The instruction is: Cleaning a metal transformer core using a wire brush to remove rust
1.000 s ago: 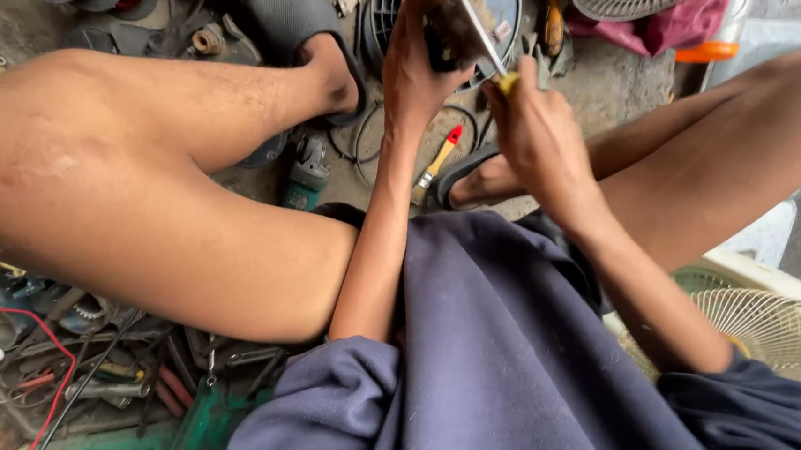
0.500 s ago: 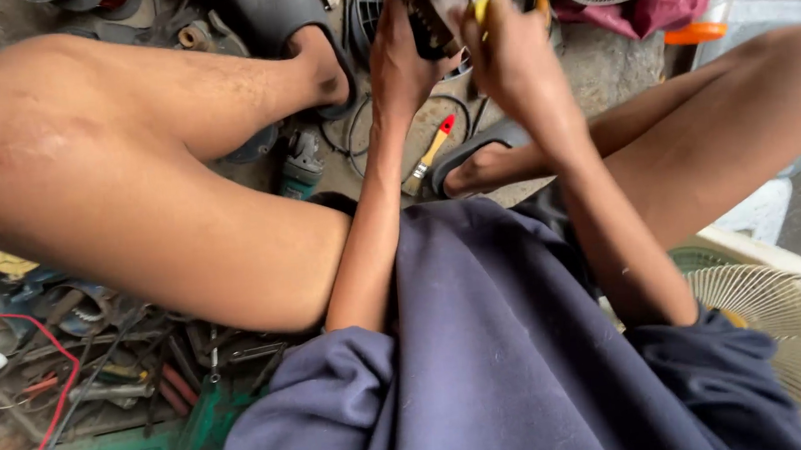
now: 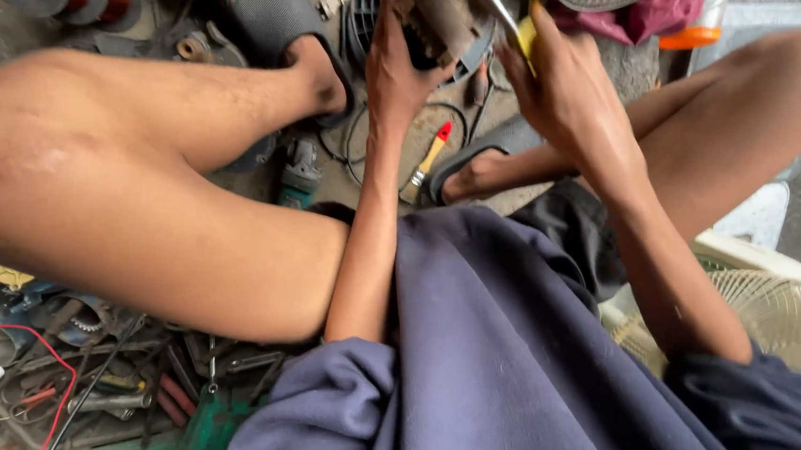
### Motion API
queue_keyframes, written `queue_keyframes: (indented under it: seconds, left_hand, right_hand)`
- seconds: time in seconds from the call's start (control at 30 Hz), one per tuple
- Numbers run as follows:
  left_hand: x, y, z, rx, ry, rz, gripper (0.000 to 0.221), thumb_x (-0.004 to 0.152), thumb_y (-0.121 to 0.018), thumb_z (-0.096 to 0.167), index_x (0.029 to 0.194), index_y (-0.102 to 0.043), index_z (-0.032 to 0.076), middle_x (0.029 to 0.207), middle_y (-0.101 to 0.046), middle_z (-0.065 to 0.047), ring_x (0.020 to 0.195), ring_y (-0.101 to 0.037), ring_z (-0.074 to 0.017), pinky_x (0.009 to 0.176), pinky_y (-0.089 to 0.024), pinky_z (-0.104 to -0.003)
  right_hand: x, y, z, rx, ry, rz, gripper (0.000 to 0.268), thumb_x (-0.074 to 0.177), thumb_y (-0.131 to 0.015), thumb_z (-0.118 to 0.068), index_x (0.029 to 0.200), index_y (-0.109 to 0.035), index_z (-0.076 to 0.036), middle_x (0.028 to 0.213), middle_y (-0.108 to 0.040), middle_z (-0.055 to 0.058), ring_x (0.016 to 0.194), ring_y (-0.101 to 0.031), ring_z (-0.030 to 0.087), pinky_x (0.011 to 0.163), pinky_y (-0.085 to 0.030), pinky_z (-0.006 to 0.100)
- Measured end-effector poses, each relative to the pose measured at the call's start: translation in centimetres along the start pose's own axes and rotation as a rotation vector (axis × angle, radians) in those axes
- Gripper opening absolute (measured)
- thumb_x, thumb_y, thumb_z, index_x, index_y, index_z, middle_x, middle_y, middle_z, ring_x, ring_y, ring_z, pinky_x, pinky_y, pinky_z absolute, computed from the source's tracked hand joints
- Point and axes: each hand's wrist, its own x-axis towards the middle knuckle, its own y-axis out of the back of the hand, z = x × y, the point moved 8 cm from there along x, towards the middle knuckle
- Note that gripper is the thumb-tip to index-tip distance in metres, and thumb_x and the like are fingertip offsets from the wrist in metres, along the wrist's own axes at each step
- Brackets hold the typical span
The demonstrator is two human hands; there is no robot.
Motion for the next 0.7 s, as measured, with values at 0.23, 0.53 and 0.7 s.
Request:
queue_keyframes:
  seconds: [0.23,0.53,0.7]
  left_hand:
    - [0.1,-1.0,-0.6,0.083,-0.003,0.017,0.099,0.068,-0.099,0.02,0.147,-0.04,0.02,0.144,-0.059,-0.003,0.128,-0.068,-0.0287,0.109,-0.06,-0.038]
    - [-0.2,-1.1,-1.6,0.225,-0.034,0.037,0.12,0.065,-0.111,0.018,0.154,-0.03,0.025,0.156,-0.049,0.003,0.148,-0.054,-0.0213,0.128,-0.05,-0.034]
    - [-0.7,-1.8,-4.6,0.266,0.034,0.029,0.12,0.064,-0.107,0.032,0.155,-0.031,0.015,0.151,-0.057,-0.008,0.131,-0.069,-0.03,0.108,-0.061,-0.037]
  right_hand:
    - [0.9,-4.4,1.9,0.034,-0.069,0.087,0.032,0.109,-0.061,-0.009,0.128,-0.048,0.012,0.081,-0.067,0.027,0.058,-0.054,0.042,0.054,-0.041,0.053]
    - [-4.1,-3.5,0.1,0.193,-0.307,-0.158,0.011,0.101,-0.06,0.002,0.106,-0.051,0.007,0.09,-0.076,0.02,0.05,-0.067,0.03,0.043,-0.052,0.046]
    - [-1.9,-3.1,-0.4,0.317,-0.113,0.031,0.007,0.103,-0.058,0.008,0.1,-0.051,0.007,0.079,-0.073,0.019,0.043,-0.059,0.022,0.038,-0.044,0.037]
